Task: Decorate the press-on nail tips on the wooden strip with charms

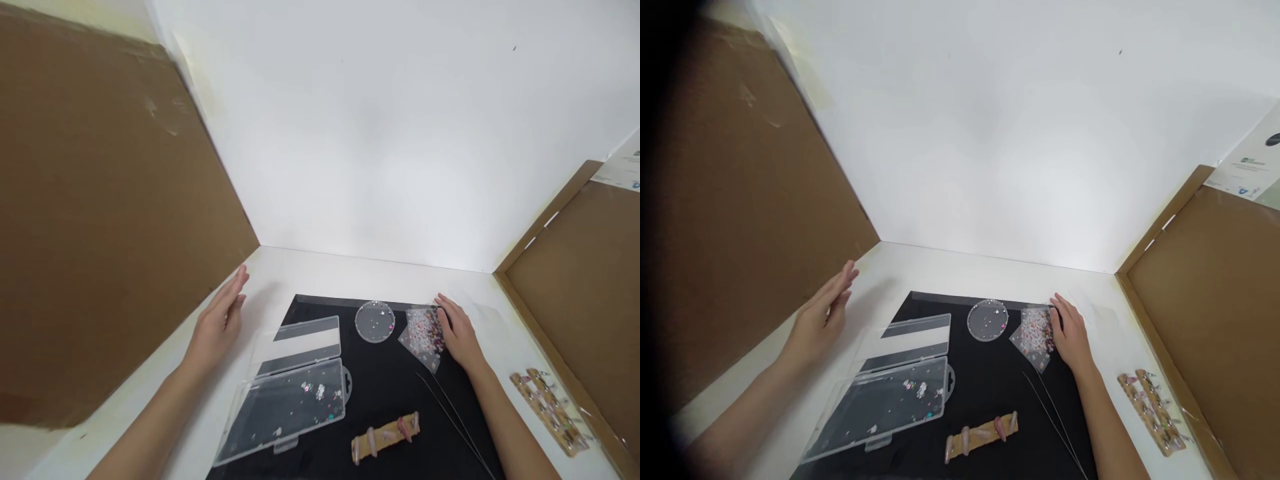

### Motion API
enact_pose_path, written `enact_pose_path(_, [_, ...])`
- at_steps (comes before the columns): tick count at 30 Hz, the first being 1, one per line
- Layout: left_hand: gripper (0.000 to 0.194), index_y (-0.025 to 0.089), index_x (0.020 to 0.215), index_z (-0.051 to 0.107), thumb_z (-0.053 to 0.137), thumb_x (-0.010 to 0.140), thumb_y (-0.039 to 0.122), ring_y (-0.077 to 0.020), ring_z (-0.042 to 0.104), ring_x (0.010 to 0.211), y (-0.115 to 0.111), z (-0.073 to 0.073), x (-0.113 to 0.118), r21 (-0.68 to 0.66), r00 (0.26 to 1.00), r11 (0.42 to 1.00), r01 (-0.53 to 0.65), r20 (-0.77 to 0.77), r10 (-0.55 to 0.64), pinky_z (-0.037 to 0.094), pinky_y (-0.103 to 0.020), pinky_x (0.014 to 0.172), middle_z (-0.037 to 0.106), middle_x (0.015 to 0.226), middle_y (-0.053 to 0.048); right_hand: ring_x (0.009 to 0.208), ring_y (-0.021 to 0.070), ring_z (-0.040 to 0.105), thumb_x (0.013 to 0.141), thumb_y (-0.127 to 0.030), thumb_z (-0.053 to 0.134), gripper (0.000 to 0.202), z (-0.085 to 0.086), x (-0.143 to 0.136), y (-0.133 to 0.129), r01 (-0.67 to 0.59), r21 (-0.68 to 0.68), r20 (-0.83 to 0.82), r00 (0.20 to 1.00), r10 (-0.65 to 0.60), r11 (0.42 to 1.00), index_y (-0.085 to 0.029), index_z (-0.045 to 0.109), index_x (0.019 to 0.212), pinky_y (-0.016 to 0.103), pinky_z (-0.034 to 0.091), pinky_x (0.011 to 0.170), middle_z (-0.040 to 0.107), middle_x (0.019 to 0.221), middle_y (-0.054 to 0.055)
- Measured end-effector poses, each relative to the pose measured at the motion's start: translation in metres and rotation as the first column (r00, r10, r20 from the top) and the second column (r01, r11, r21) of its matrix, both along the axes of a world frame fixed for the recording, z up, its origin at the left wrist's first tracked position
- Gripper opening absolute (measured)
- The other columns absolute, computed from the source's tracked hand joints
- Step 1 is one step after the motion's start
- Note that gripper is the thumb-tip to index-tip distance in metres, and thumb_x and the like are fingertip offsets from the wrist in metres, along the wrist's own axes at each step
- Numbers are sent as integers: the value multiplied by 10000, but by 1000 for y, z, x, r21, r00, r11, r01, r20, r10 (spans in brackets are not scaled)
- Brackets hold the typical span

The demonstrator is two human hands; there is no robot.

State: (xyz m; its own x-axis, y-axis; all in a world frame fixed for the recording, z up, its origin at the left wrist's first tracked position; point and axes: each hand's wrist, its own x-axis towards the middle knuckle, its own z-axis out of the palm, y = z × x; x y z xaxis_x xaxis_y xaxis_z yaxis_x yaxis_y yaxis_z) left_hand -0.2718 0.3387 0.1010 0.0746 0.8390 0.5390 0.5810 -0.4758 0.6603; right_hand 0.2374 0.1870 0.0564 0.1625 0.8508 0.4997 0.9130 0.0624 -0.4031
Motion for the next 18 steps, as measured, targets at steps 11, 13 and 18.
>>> enact_pose_path(11, [711,251,1806,106,320,1203,560,-194,647,1461,7,-10,2,-67,992,994,-86,-95,79,424,-527,1293,659,1550,-111,1312,267,639,1056,-539,706,454,7,-12,-10,-93,-47,189,977,100,995,-250,656,1403,529,582,1115,614,1512,113])
enact_pose_path(13, [751,266,1803,-59,310,1208,538,-220,599,1517,8,-10,0,-73,994,995,-69,-92,62,321,-591,1349,661,1566,-106,1298,260,645,1059,-533,703,432,5,-15,-10,-120,-57,205,970,129,991,-252,665,1385,517,587,1106,622,1500,110])
enact_pose_path(18, [819,196,1776,-196,245,1200,579,-283,522,1590,5,-11,6,-33,998,999,-14,-58,12,234,-643,1384,680,1544,-160,1257,246,660,1064,-525,698,415,3,-19,-7,-133,-82,202,968,148,988,-250,668,1374,494,604,1074,639,1468,107])
